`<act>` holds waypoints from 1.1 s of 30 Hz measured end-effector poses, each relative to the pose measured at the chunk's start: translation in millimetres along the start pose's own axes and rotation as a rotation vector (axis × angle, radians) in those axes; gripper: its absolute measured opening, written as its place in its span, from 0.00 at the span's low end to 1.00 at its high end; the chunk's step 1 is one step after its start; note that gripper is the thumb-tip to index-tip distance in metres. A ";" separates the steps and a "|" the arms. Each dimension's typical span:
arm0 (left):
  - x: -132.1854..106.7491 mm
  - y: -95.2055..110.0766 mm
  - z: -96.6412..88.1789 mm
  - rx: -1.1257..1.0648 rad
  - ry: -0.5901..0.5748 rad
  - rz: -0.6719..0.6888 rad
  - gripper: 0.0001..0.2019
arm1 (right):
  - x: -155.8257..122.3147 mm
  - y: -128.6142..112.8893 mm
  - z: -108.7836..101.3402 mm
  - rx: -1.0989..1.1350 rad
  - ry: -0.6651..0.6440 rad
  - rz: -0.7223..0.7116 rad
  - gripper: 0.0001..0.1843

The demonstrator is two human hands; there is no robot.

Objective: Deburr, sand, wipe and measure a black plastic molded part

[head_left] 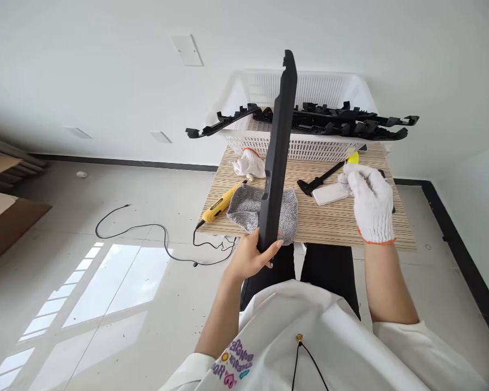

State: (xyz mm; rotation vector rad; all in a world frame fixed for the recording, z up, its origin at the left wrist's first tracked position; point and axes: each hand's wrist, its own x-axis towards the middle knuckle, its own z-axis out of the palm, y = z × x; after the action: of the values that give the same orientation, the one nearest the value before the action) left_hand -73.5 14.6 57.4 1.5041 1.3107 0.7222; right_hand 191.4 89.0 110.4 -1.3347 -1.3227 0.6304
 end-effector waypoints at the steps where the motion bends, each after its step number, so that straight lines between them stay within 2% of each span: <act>1: 0.4 -1.1 0.4 -0.003 0.009 -0.004 0.17 | -1.2 0.4 0.1 -0.016 -0.017 0.006 0.18; 6: -0.4 0.0 -0.3 0.014 -0.022 -0.002 0.17 | -11.8 -5.3 17.8 -0.043 -0.251 0.054 0.17; 9: -3.4 3.1 3.2 -0.064 -0.067 -0.015 0.18 | -17.0 -8.9 33.3 0.062 -0.370 0.046 0.19; 13: -5.0 7.7 16.7 -0.232 -0.152 -0.028 0.19 | -21.7 -16.4 51.1 0.208 -0.546 0.014 0.23; 17: -1.5 14.5 27.9 -0.197 -0.164 -0.010 0.18 | -23.0 -20.6 57.8 0.190 -0.525 -0.039 0.24; 21: 0.9 19.5 30.9 -0.081 -0.138 0.001 0.17 | -24.7 -18.9 51.7 0.153 -0.522 -0.075 0.23; 26: 1.8 19.2 33.8 -0.001 -0.151 -0.025 0.15 | -28.5 -16.7 44.7 0.110 -0.527 0.014 0.21; 33: 4.7 13.5 38.8 0.179 -0.070 -0.002 0.17 | -32.5 -14.1 53.4 0.177 -0.524 0.078 0.20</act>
State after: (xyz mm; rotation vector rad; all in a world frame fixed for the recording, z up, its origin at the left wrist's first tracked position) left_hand -32.5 8.9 55.7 1.6555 1.3523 0.5569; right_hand 130.3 73.0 99.4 -1.1182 -1.5867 1.1800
